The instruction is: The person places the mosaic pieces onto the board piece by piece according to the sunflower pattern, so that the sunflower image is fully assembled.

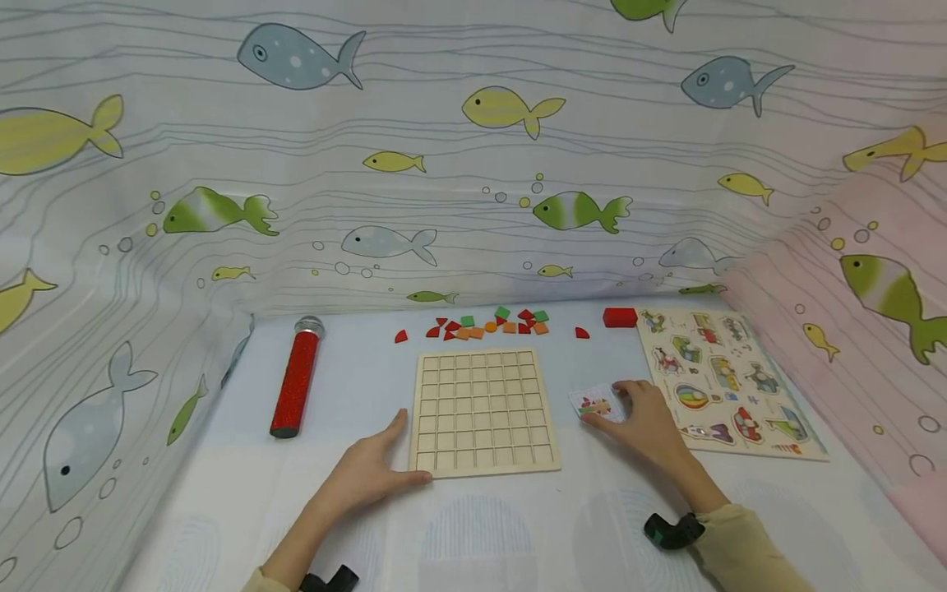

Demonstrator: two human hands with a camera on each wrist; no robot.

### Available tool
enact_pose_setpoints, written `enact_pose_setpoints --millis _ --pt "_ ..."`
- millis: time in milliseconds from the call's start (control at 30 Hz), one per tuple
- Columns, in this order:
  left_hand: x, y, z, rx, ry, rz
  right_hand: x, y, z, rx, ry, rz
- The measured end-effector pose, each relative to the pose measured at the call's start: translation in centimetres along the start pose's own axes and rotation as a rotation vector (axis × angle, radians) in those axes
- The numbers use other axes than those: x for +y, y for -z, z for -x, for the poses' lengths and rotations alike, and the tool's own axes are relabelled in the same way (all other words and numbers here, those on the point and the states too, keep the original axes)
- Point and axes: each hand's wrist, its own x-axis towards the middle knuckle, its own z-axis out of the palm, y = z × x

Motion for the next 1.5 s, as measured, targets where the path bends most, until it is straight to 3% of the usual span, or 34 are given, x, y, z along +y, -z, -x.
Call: enact_pose_setpoints --millis 167,400,633,867,1133,1500 --pt "-0.1 -0.2 0.2 0.014 -0.045 -0.023 -0.2 -0.6 0.4 0.006 0.002 -0.003" --pt "-0.1 0.0 0.0 0.022 -0.096 -0.026 -0.1 -0.9 0.2 0.018 0.093 -0.018" --pt "-0.3 -0.1 -0.2 0.017 -0.103 -0.025 1.2 -0.8 -0.8 -0.045 0.174 -0.023" --pt "-0.3 -0.1 -0.2 0.024 -0.099 -0.021 2.2 -0.5 -1.7 -0.112 0.289 -0.145" --pt "-0.2 0.0 0.1 0.029 -0.110 -0.017 2.5 -0.2 -1.7 -0.122 0.210 -0.056" --pt "-0.2 0.0 0.0 0.036 -0.116 -0.011 3.1 -0.1 -3.4 -0.192 0.310 -0.068"
